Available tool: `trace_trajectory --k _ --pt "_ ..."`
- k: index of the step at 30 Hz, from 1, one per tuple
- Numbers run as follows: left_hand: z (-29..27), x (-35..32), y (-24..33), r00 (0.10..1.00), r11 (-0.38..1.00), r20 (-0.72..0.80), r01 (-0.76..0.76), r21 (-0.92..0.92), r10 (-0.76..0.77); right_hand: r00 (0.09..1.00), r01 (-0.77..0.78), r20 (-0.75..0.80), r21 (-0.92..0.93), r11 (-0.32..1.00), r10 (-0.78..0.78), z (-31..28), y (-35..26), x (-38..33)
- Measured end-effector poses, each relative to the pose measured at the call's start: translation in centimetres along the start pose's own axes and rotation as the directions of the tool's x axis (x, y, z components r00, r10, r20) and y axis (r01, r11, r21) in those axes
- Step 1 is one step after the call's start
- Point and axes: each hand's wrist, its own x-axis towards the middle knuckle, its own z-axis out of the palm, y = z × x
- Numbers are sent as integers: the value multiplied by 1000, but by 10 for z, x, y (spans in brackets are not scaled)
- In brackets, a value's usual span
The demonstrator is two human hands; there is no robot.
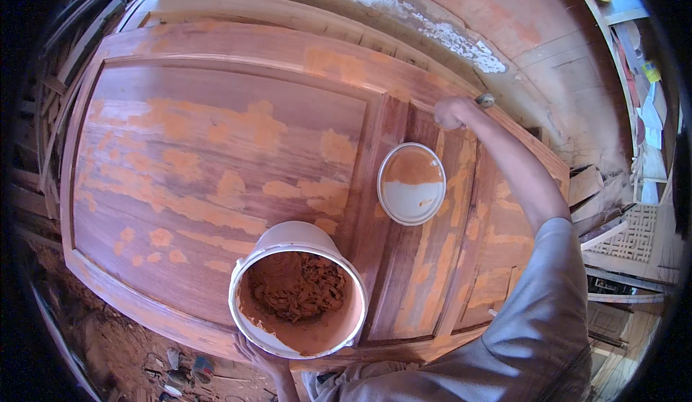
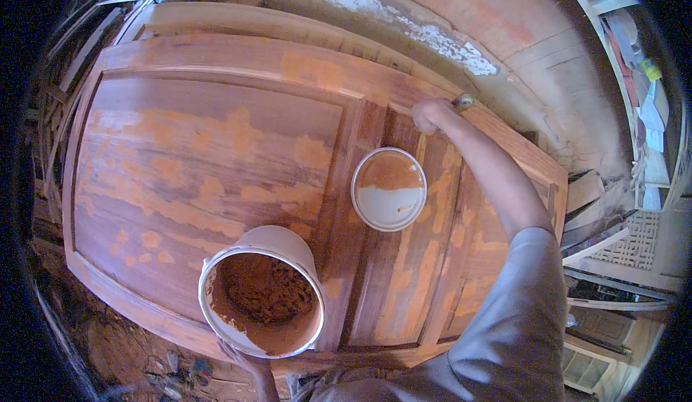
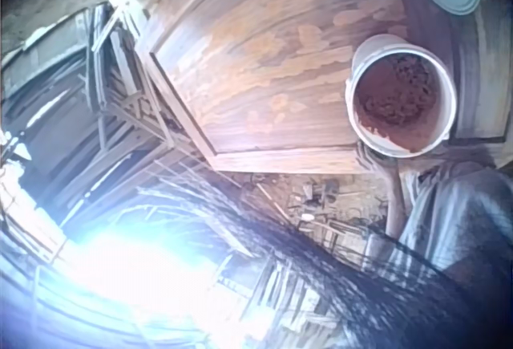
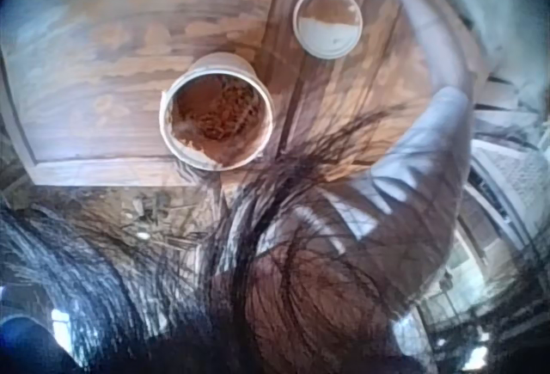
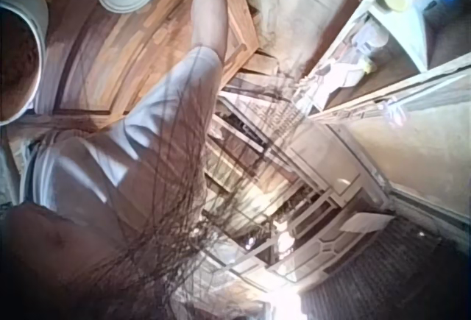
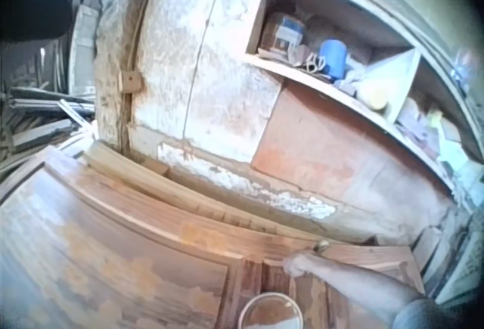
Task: The person applies wood putty to the panels and frame of a wooden door using a putty knife and their fingers.
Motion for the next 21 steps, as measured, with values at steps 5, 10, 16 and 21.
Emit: trace_trajectory --k 5,10,16,21 --pt "0 7 7 1000 999 -10 26 -31 -26 994 81 82 -109 991 -73 12 21 24" --pt "-8 10 11 998 996 -13 62 -65 -63 996 -68 74 163 984 56 2 11 24" --pt "-11 23 20 995 990 -4 99 -99 -99 963 -96 265 524 846 -55 26 72 64" --pt "-13 17 17 994 993 3 108 -49 -108 983 42 130 535 844 -131 14 44 -25"
